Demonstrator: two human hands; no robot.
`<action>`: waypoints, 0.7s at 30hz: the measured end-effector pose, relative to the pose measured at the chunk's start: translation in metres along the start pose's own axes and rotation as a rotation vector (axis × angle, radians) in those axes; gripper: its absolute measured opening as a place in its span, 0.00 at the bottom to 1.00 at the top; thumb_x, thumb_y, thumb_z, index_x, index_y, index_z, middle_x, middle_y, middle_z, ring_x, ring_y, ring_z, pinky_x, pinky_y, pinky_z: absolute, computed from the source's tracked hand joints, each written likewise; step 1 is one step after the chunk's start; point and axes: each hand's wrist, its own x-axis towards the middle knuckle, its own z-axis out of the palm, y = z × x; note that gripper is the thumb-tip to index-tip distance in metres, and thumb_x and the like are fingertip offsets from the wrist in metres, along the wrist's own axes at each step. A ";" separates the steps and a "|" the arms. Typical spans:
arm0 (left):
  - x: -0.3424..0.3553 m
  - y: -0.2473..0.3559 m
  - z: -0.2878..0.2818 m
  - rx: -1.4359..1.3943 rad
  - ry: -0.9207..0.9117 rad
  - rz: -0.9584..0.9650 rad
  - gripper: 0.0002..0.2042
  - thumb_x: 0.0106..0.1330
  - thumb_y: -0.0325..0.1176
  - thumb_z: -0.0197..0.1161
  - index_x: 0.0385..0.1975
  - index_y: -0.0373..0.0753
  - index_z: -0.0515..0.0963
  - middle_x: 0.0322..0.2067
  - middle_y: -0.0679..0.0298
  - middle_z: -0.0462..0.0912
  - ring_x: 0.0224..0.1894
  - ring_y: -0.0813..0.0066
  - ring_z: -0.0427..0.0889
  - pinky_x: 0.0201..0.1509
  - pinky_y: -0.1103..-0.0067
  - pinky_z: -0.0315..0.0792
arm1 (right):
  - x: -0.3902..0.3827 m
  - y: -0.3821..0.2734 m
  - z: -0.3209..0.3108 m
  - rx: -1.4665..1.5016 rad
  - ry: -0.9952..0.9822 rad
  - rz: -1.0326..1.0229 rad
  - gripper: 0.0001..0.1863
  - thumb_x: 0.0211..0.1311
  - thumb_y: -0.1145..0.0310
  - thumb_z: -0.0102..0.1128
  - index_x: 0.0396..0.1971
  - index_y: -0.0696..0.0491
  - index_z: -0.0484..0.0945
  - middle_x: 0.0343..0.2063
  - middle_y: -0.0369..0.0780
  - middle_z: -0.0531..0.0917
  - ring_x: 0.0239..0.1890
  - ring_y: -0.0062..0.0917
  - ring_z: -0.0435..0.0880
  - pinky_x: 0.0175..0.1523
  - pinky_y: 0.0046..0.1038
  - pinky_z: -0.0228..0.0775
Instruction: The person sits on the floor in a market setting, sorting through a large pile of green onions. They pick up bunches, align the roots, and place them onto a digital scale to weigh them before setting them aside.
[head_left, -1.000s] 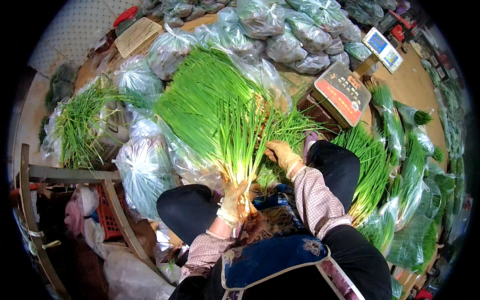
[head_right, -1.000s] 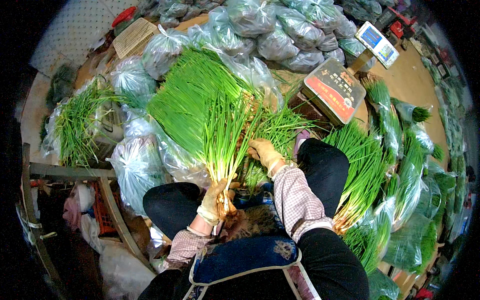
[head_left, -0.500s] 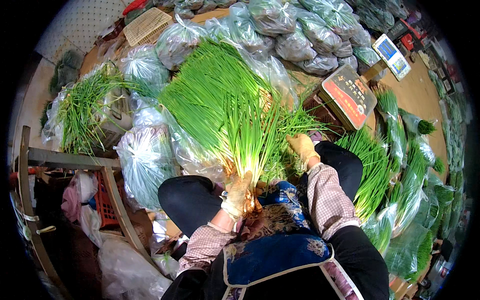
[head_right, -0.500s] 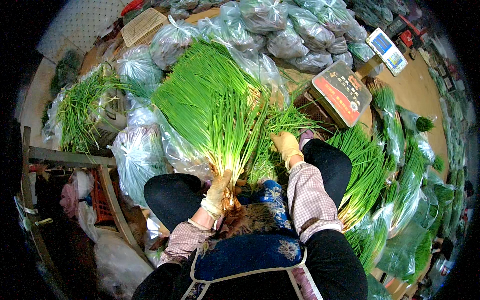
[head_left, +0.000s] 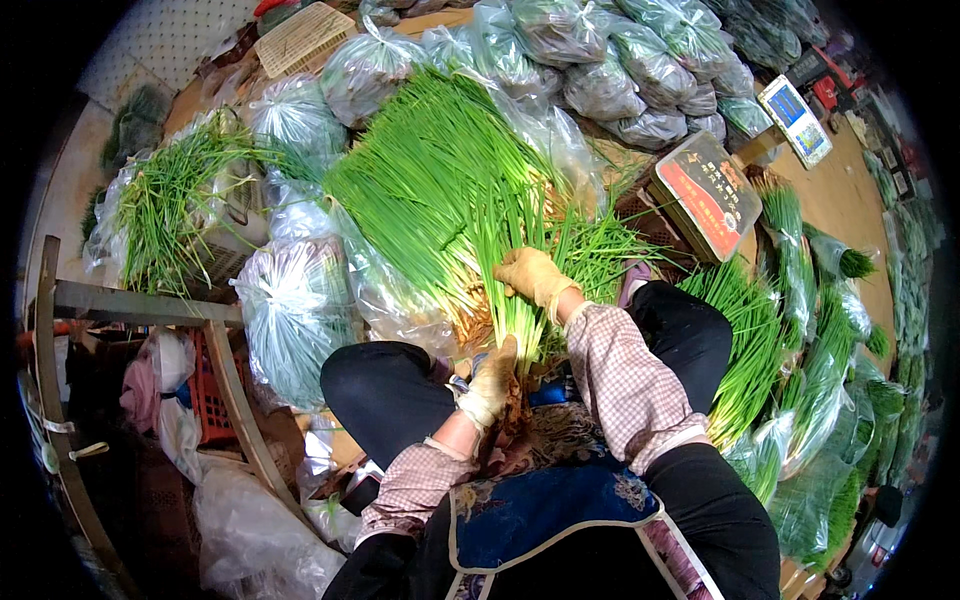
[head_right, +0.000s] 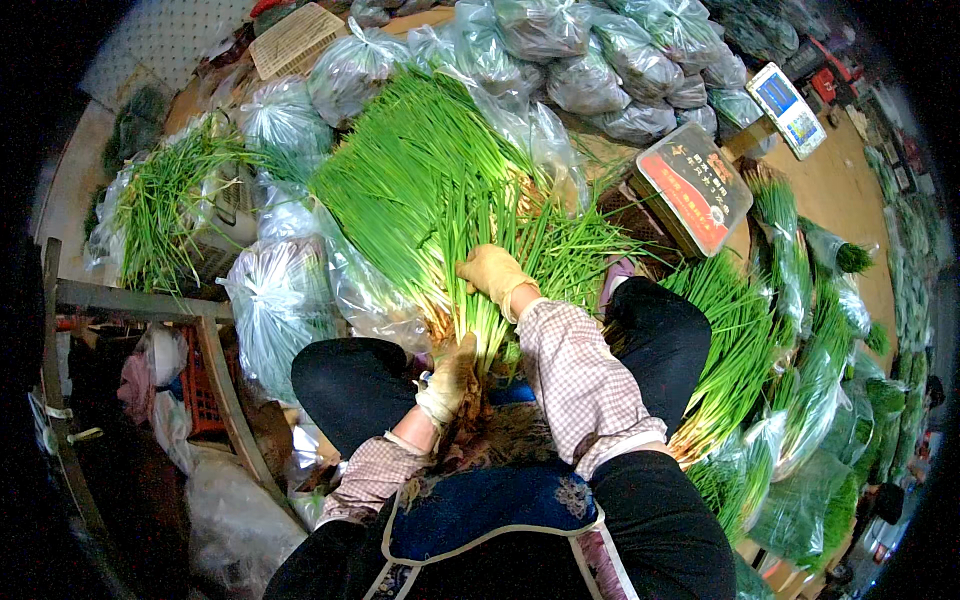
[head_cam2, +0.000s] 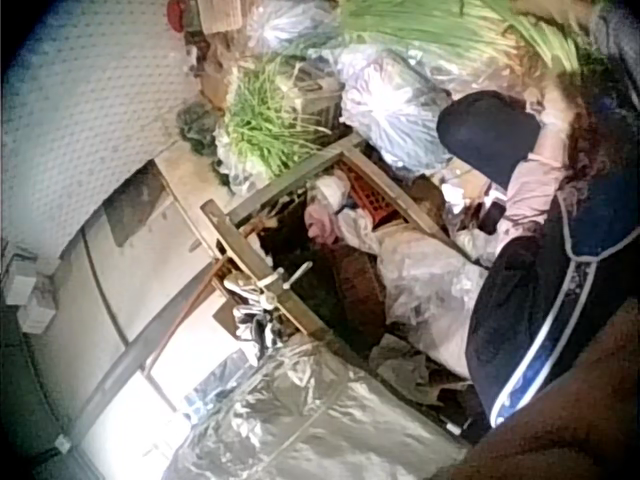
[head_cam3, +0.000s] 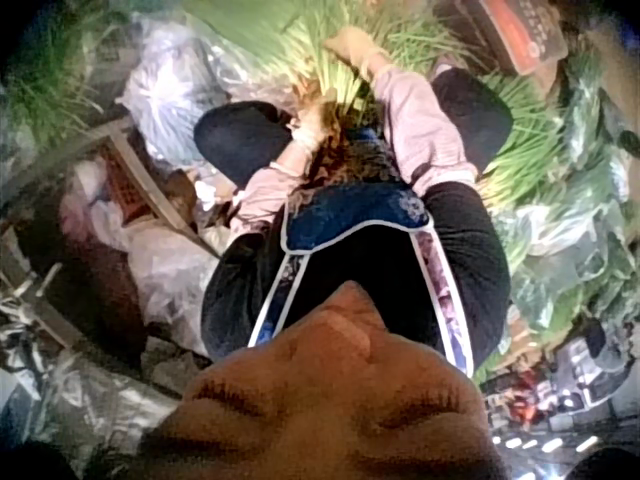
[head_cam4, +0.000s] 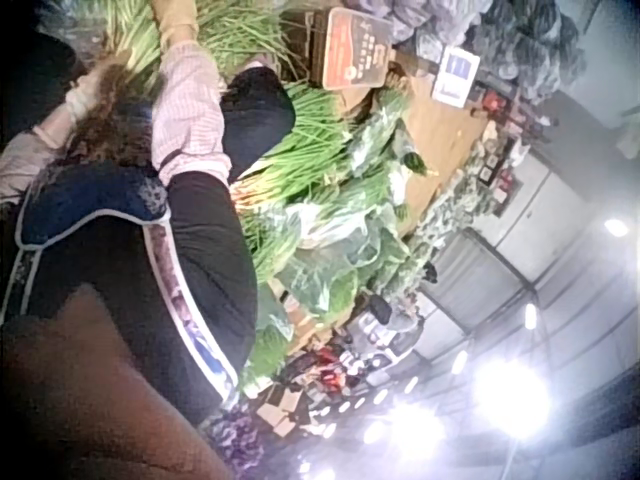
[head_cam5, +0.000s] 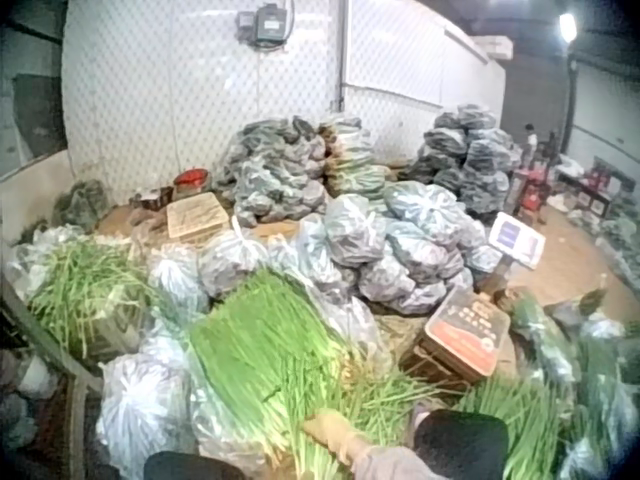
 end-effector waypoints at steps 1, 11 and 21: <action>0.004 -0.005 -0.005 0.016 -0.022 0.005 0.22 0.67 0.50 0.49 0.48 0.37 0.70 0.34 0.59 0.80 0.29 0.69 0.81 0.30 0.76 0.76 | 0.002 0.003 0.003 0.041 0.038 -0.002 0.17 0.54 0.56 0.55 0.24 0.57 0.80 0.16 0.39 0.81 0.22 0.30 0.80 0.34 0.30 0.71; -0.001 0.013 0.001 0.036 -0.070 -0.021 0.24 0.67 0.55 0.44 0.45 0.38 0.71 0.30 0.52 0.81 0.27 0.63 0.80 0.28 0.75 0.74 | -0.067 0.019 0.000 0.339 -0.055 -0.233 0.13 0.58 0.60 0.58 0.29 0.56 0.79 0.24 0.34 0.80 0.25 0.17 0.73 0.32 0.19 0.65; 0.001 0.016 -0.002 -0.071 -0.045 -0.102 0.24 0.65 0.54 0.49 0.46 0.39 0.72 0.33 0.51 0.81 0.25 0.67 0.80 0.27 0.77 0.76 | -0.109 0.066 -0.077 1.259 0.229 -0.298 0.11 0.63 0.62 0.53 0.31 0.55 0.74 0.28 0.37 0.81 0.31 0.18 0.79 0.34 0.19 0.71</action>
